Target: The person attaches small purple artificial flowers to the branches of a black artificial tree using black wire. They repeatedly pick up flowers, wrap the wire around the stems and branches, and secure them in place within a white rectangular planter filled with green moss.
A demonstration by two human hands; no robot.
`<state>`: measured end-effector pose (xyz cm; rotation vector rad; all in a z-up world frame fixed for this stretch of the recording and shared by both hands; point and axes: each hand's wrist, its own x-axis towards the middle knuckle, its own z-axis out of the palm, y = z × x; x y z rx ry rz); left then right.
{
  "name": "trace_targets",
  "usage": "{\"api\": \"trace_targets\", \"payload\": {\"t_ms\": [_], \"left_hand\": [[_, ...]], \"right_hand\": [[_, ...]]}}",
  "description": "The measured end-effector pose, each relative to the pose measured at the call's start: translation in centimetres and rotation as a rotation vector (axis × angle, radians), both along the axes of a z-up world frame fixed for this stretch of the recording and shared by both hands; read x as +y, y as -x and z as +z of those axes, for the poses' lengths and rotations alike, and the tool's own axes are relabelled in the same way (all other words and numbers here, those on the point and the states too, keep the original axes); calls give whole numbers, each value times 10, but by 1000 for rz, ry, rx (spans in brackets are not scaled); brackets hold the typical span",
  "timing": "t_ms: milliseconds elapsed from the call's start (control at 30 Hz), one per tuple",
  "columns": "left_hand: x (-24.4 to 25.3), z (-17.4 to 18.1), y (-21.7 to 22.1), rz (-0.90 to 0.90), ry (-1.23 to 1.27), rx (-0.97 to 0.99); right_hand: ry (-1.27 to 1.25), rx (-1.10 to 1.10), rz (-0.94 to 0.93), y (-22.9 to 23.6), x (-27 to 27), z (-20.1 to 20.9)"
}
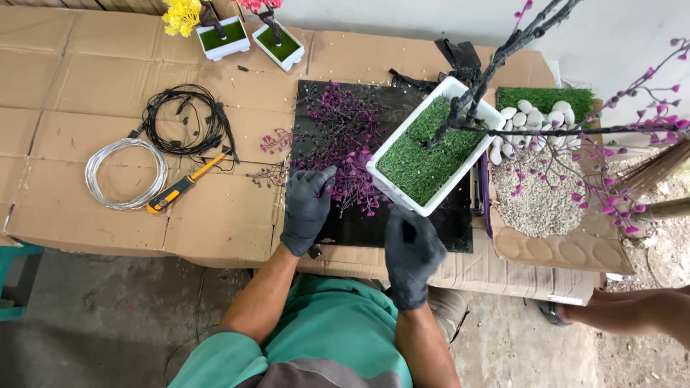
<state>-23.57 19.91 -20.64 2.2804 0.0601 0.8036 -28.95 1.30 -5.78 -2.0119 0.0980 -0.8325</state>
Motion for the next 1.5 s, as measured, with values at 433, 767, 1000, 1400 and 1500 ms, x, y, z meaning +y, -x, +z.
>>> {"api": "trace_targets", "payload": {"t_ms": [433, 767, 1000, 1400, 1500], "left_hand": [[-11, 135, 17, -308, -10, -391], [-68, 148, 43, -550, 779, 214], [-83, 172, 47, -523, 1079, 402], [-80, 175, 38, -471, 1138, 406], [-76, 191, 40, -519, 1103, 364]], "right_hand": [[-879, 308, 164, -8, -10, 7], [-1007, 477, 300, 5, -11, -3], [-1007, 511, 377, 8, -21, -22], [-1167, 501, 351, 1, -31, -30], [-1185, 516, 406, -2, -37, -36]]}}
